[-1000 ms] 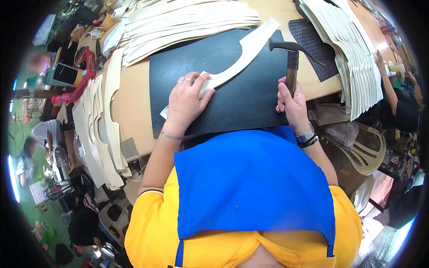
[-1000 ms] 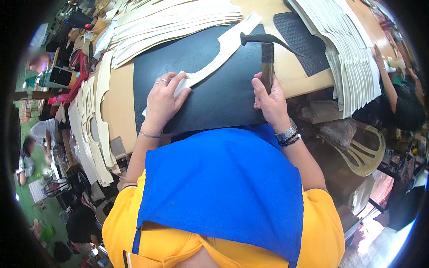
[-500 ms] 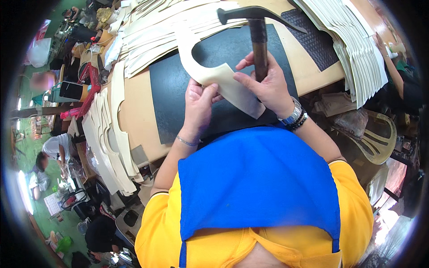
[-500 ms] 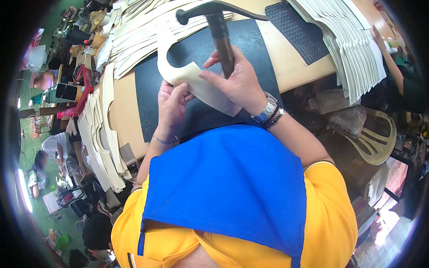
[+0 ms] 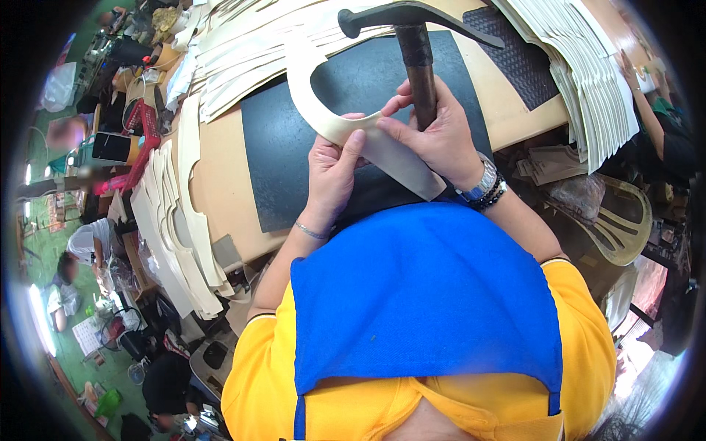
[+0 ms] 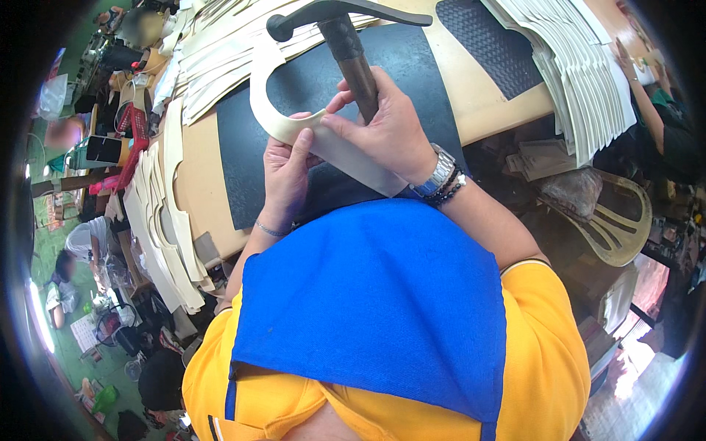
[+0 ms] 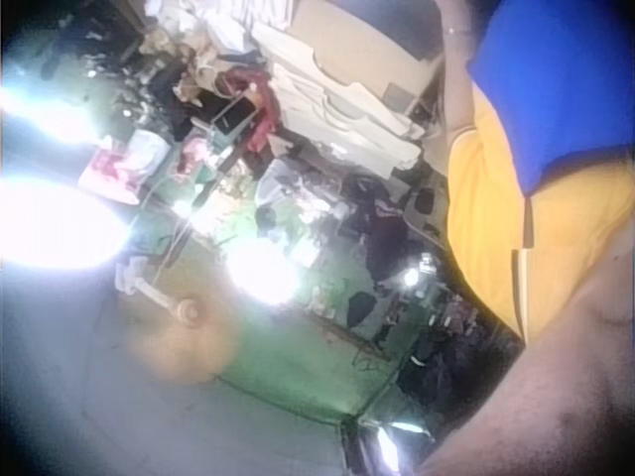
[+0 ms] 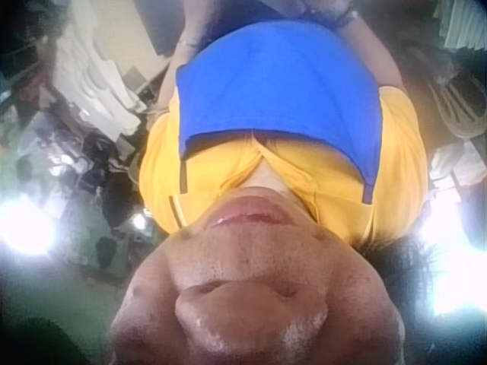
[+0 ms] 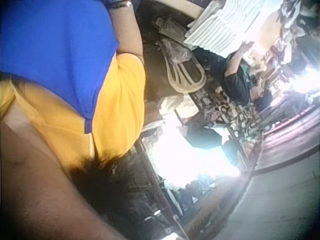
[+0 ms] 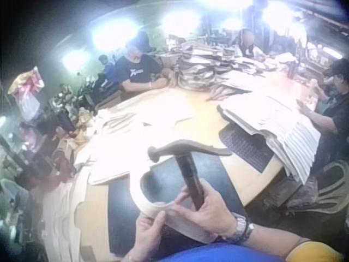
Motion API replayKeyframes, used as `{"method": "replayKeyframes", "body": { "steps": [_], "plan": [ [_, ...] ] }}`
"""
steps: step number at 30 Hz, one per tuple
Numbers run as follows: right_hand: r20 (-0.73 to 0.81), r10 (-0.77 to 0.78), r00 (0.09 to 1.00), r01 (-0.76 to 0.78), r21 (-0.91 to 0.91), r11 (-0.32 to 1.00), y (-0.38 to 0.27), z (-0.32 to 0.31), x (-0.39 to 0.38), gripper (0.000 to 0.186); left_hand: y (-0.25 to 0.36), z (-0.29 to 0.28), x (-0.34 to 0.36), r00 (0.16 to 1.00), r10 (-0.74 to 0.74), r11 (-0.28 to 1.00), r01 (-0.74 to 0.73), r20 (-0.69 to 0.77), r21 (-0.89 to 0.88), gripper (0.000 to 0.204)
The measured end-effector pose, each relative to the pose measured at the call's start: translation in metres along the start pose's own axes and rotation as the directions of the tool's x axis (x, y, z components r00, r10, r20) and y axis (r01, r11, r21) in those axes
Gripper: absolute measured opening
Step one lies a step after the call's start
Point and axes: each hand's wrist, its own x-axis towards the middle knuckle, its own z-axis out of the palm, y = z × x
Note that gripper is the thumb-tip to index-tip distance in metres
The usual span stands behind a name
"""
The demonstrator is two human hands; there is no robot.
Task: The person uses a hammer to repeatedly strike and shape white plastic pieces on a black work surface. They handle the parts one at a time, adjusting their position and striking specific edges to achieve a desired form. The person stacks the finished pieces to the side.
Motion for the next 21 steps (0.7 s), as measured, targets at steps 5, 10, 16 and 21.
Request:
{"method": "replayKeyframes", "body": {
  "steps": [5,10,16,21],
  "plan": [
    [0.008,0.076,0.997,-0.075,-0.063,0.995,-0.003,-0.001,-0.001,0.040,-0.006,-0.002,-0.004,0.996,0.081,0.993,-0.084,0.036,0.078,0.026],
    [0.033,0.023,0.999,-0.020,-0.082,0.996,0.005,-0.003,-0.002,0.030,0.007,-0.011,-0.002,0.984,0.116,0.961,-0.147,0.138,0.234,0.025],
    [0.040,0.275,0.961,-0.271,-0.093,0.958,0.013,-0.043,-0.024,0.027,0.121,-0.086,-0.002,0.952,0.279,0.849,-0.185,-0.124,0.494,0.055],
    [-0.050,0.333,0.942,-0.335,-0.040,0.941,0.035,-0.067,-0.044,0.028,0.170,-0.218,-0.035,0.884,0.137,0.771,0.188,-0.447,0.609,0.073]
  ]
}}
